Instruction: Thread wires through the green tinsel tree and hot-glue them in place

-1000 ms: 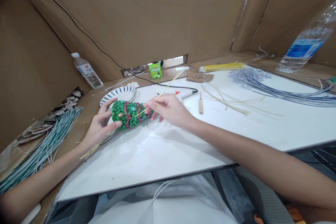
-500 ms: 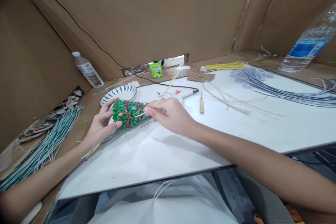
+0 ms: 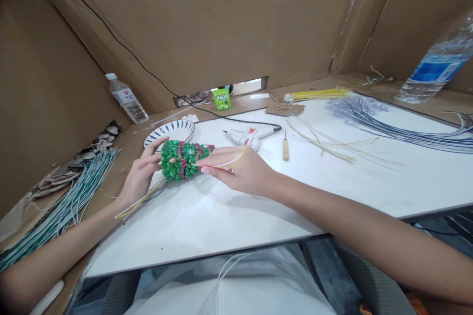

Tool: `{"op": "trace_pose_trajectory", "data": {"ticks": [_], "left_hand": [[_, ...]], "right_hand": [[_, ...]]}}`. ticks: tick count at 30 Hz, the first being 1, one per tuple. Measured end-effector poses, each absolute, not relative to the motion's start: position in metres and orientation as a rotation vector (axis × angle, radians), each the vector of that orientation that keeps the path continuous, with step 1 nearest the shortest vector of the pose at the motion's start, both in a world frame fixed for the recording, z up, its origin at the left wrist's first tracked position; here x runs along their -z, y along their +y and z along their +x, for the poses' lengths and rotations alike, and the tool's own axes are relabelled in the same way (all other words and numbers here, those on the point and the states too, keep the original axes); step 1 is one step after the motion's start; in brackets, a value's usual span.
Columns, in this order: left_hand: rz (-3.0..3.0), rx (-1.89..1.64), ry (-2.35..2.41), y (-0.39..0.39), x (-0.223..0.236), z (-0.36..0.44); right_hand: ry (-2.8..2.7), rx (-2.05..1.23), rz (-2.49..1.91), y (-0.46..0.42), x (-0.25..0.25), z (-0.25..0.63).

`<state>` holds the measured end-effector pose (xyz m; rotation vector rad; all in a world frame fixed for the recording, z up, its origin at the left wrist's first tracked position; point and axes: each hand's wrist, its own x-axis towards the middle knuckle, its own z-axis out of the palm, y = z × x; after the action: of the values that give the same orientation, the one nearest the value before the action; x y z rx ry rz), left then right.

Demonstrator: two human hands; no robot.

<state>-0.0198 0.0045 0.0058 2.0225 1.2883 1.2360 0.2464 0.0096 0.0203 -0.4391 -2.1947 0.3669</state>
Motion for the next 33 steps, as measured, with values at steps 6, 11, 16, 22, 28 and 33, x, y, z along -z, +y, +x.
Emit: {"op": "trace_pose_trajectory", "data": {"ticks": [6, 11, 16, 22, 28, 33], "left_hand": [[2.074, -1.164, 1.319, 0.005, -0.004, -0.014], [2.091, -1.179, 1.300, 0.007, -0.002, -0.015], [2.102, -1.174, 1.297, 0.007, -0.002, -0.015], [2.083, -1.098, 1.321, 0.010, -0.001, -0.015], [2.039, -1.024, 1.279, 0.013, -0.001, -0.013], [2.033, -0.991, 1.278, 0.012, -0.003, -0.010]], "right_hand": [[-2.305, -0.290, -0.399, 0.009, -0.021, 0.250], [-2.327, -0.306, -0.426, 0.010, -0.018, 0.249], [-2.214, -0.640, -0.499, 0.012, -0.012, 0.242], [-2.038, -1.065, -0.649, 0.011, -0.006, 0.235], [-1.918, -1.184, -0.718, 0.011, -0.006, 0.232], [-1.994, -0.994, -0.671, 0.008, -0.007, 0.232]]}}
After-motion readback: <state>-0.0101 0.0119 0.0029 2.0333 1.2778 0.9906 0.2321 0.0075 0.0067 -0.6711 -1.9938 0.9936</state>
